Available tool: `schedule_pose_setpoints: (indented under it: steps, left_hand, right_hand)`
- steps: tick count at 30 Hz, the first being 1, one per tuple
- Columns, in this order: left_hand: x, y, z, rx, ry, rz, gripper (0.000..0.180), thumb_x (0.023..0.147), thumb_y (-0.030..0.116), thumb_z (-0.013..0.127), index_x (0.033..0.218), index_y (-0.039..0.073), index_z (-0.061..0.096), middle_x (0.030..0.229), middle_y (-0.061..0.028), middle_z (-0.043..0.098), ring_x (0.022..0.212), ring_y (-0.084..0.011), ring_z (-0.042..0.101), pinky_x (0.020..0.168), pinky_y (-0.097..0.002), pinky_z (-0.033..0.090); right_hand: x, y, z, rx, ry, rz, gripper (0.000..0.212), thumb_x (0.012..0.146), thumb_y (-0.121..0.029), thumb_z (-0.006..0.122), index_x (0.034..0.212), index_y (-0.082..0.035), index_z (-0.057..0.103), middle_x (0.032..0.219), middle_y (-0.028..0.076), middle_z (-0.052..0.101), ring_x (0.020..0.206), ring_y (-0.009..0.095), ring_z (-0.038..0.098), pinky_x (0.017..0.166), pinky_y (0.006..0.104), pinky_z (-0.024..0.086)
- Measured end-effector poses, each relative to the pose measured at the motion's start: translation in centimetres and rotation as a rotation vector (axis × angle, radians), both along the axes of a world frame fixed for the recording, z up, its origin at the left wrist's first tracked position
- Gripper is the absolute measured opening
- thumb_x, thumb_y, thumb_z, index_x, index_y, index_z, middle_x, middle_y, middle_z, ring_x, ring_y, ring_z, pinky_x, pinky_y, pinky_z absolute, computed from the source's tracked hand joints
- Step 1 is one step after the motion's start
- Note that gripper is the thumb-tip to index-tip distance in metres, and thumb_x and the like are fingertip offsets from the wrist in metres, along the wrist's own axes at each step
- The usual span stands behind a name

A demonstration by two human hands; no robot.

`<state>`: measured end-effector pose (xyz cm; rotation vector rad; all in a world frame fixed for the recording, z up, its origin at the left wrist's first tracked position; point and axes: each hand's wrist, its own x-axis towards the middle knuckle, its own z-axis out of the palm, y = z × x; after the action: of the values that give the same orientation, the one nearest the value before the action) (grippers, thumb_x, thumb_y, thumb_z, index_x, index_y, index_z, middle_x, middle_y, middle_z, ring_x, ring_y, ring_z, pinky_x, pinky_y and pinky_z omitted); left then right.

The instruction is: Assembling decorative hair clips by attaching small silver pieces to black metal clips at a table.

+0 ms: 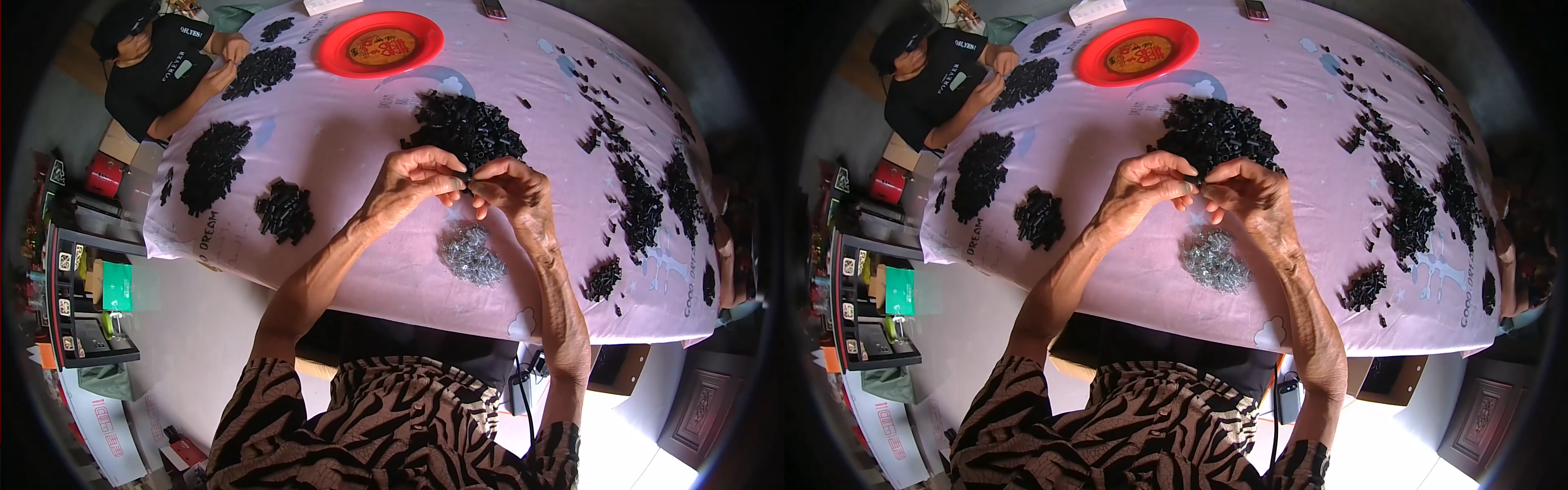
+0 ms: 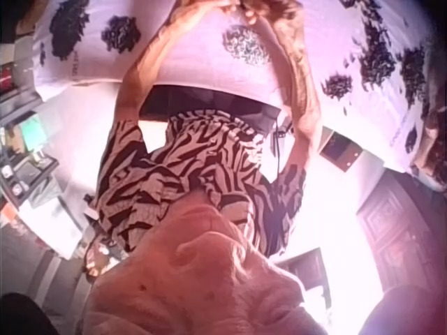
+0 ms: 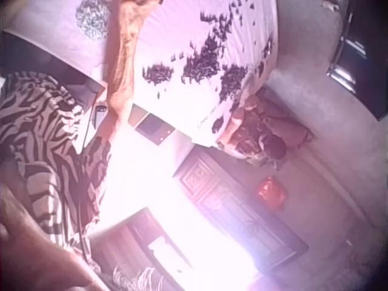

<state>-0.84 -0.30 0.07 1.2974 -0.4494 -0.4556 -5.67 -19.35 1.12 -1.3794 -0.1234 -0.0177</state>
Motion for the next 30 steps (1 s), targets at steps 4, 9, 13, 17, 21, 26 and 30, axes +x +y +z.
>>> schedule_pose_setpoints:
  steps: [4,9,13,17,21,26,30]
  left_hand:
    - [0.0,-0.07,-0.16,0.0,-0.023,-0.02,0.019,0.083,0.0,0.064,0.102,-0.002,0.062,0.084,-0.0082,0.066,0.076,-0.0144,0.063,0.07,-0.0276,0.053]
    - [-0.07,-0.2,-0.21,-0.02,-0.031,-0.022,0.02,0.082,-0.003,0.064,0.102,-0.004,0.062,0.087,-0.0083,0.065,0.075,-0.0133,0.062,0.07,-0.0265,0.053]
    - [-0.52,-0.3,0.32,0.005,-0.071,0.009,0.019,0.082,-0.003,0.064,0.101,-0.003,0.063,0.087,-0.0079,0.065,0.076,-0.0131,0.062,0.07,-0.0259,0.053]
    - [-0.83,-0.36,0.39,0.029,-0.137,0.054,0.017,0.082,-0.004,0.063,0.099,-0.003,0.063,0.087,-0.0066,0.064,0.075,-0.0112,0.061,0.07,-0.0243,0.052]
    - [-0.89,-0.48,0.36,0.041,-0.158,0.069,0.016,0.082,-0.005,0.063,0.098,-0.002,0.063,0.086,-0.0057,0.064,0.075,-0.0103,0.061,0.07,-0.0237,0.051]
    - [-0.88,-0.45,0.29,0.08,-0.216,0.112,0.016,0.08,-0.005,0.063,0.096,-0.001,0.064,0.087,-0.0049,0.064,0.079,-0.0103,0.062,0.071,-0.0233,0.051]
    - [-0.77,-0.45,0.02,0.061,-0.266,0.135,0.016,0.079,-0.006,0.064,0.095,-0.001,0.064,0.087,-0.0046,0.065,0.079,-0.0104,0.063,0.071,-0.023,0.051]
  right_hand:
    - [-0.1,-0.06,-0.06,-0.015,-0.019,0.007,0.009,0.082,0.01,0.059,0.087,0.003,0.062,0.076,0.007,0.064,0.062,0.009,0.058,0.055,0.0225,0.049]
    - [-0.05,0.0,-0.31,-0.048,-0.049,-0.006,0.009,0.082,0.01,0.06,0.087,0.003,0.061,0.075,0.005,0.063,0.061,0.008,0.057,0.054,0.0218,0.048]
    - [-0.11,0.13,-0.33,-0.03,-0.052,-0.01,0.009,0.081,0.009,0.061,0.087,0.002,0.061,0.074,0.005,0.063,0.06,0.008,0.056,0.054,0.0213,0.048]
    - [-0.24,0.11,-0.14,-0.02,-0.013,-0.005,0.009,0.081,0.009,0.06,0.087,0.003,0.061,0.075,0.005,0.064,0.059,0.008,0.056,0.054,0.0214,0.048]
    - [-0.26,0.06,-0.15,-0.027,-0.038,-0.001,0.008,0.082,0.009,0.06,0.087,0.003,0.061,0.076,0.006,0.064,0.059,0.008,0.057,0.054,0.0217,0.048]
    - [-0.13,-0.04,-0.4,-0.027,-0.018,-0.003,0.008,0.082,0.009,0.059,0.087,0.004,0.061,0.076,0.006,0.064,0.059,0.009,0.057,0.054,0.0219,0.049]
    - [-0.1,0.07,-0.33,-0.03,-0.02,0.003,0.008,0.082,0.009,0.059,0.088,0.003,0.062,0.075,0.006,0.064,0.059,0.009,0.058,0.053,0.0223,0.049]
